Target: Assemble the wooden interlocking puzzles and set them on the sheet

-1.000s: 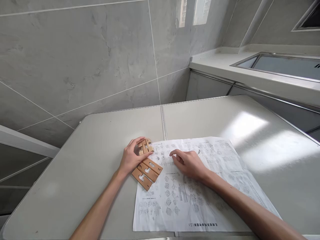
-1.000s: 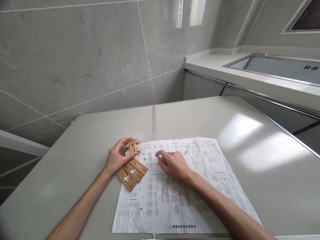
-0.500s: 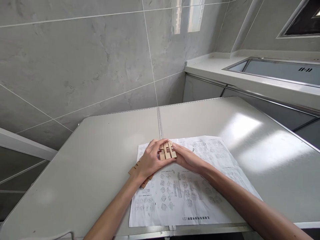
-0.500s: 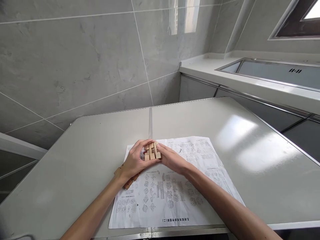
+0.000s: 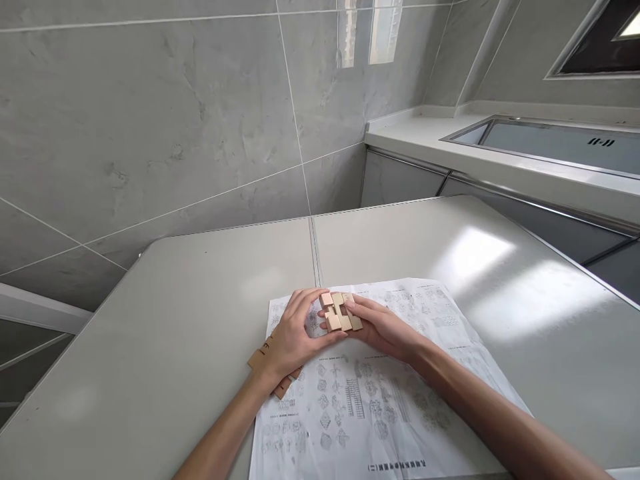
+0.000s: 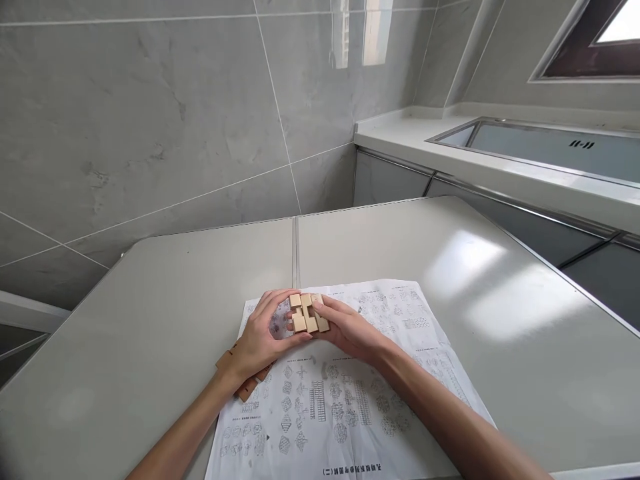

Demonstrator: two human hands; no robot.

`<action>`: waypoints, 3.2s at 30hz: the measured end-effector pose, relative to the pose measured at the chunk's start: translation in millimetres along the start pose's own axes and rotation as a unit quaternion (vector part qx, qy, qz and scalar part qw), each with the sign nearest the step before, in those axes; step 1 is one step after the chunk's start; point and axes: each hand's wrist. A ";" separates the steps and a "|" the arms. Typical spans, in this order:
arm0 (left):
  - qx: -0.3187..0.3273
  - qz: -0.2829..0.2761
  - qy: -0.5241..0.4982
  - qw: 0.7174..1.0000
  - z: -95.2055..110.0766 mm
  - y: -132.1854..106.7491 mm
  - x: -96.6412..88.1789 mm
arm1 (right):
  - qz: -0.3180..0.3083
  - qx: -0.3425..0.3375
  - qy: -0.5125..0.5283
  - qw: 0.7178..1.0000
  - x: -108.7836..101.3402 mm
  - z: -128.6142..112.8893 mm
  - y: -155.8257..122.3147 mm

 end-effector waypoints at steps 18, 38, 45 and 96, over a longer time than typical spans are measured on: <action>-0.072 -0.062 -0.188 0.978 29.8 -22.7 28.7 | 0.184 -0.100 -0.205 0.956 -6.1 -1.9 4.9; -0.164 -0.106 -0.458 0.867 13.3 -13.3 15.5 | 0.147 -0.055 -0.098 0.983 -8.4 -11.1 1.7; -0.159 -0.080 -0.465 0.867 11.3 -12.0 16.9 | 0.121 -0.051 -0.105 0.986 -6.5 -9.7 0.2; -0.298 -0.087 -0.562 0.767 21.1 -13.1 23.8 | 0.014 -0.021 -0.123 0.992 -8.4 -10.6 -4.9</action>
Point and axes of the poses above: each hand's wrist, its own y-axis towards the middle knuckle, its own x-axis out of the palm, z = x × y, and after that the axes turned 9 degrees about y, right-handed
